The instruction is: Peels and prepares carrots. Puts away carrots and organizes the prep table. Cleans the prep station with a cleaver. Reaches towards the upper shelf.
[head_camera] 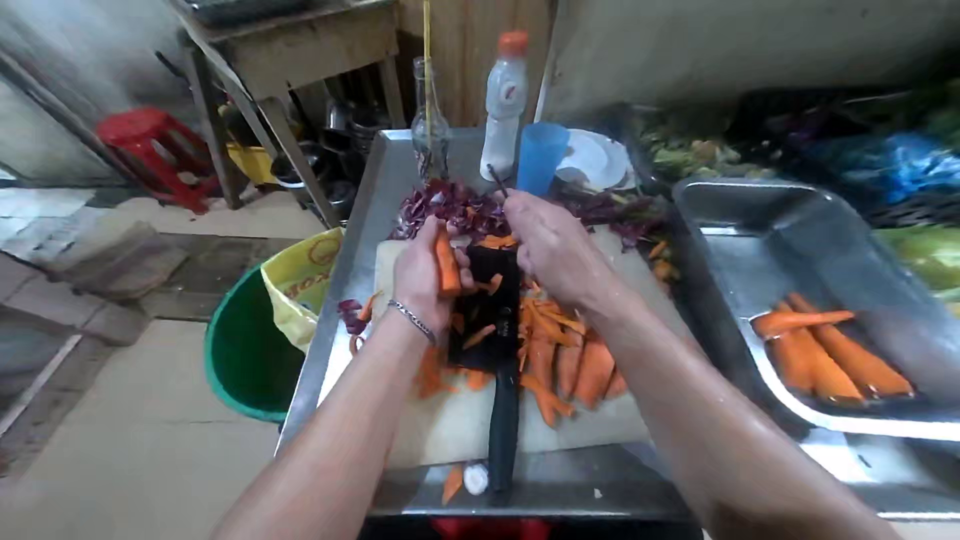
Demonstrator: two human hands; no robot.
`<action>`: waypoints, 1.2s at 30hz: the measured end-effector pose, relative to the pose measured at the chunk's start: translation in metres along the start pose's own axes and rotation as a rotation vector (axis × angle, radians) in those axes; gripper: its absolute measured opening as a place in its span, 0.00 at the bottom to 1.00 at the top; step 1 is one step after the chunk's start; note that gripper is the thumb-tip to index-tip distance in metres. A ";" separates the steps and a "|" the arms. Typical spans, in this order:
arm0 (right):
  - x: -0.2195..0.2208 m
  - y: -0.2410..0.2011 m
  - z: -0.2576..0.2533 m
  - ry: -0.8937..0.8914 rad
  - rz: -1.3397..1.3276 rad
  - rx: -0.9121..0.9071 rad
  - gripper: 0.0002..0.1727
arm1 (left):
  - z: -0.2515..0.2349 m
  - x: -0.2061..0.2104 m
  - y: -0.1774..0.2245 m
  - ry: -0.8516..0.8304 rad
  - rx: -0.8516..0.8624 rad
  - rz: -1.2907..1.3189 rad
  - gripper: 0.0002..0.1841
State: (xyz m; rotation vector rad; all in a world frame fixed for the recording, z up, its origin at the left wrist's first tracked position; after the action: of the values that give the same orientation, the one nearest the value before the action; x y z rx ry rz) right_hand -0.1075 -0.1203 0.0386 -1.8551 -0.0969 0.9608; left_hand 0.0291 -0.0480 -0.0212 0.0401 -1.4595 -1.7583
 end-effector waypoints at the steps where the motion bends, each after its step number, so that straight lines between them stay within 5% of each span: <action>1: 0.004 -0.005 0.004 -0.019 0.078 -0.078 0.31 | -0.002 -0.002 -0.004 0.022 -0.012 -0.003 0.25; 6: 0.023 -0.025 0.027 -0.083 0.437 -0.334 0.34 | -0.005 -0.008 -0.001 0.030 0.003 0.120 0.22; 11: 0.050 -0.034 0.043 -0.087 0.474 -0.491 0.32 | -0.016 -0.013 0.008 -0.081 0.060 0.093 0.28; 17: 0.052 -0.035 0.044 -0.051 0.480 -0.553 0.31 | 0.007 0.002 0.006 0.037 -0.075 0.380 0.18; 28: 0.044 -0.027 0.040 -0.060 0.386 -0.571 0.31 | 0.007 0.003 0.001 -0.113 -0.115 0.245 0.19; 36: 0.006 -0.002 0.015 0.034 0.320 -0.245 0.23 | 0.020 0.011 -0.008 -0.153 -0.155 0.089 0.24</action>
State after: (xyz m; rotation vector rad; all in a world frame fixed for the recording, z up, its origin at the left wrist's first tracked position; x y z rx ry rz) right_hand -0.1122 -0.1049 0.0342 -2.1552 0.1111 1.1772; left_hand 0.0074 -0.0384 -0.0164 -0.2415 -1.4042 -1.8289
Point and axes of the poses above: each hand's wrist, its own z-axis away from the middle knuckle, its own x-axis out of the palm, y = z × x, the point moved 6 cm from there along -z, towards the middle knuckle, and after that the axes turned 2 degrees about x, right-handed, at the moved point
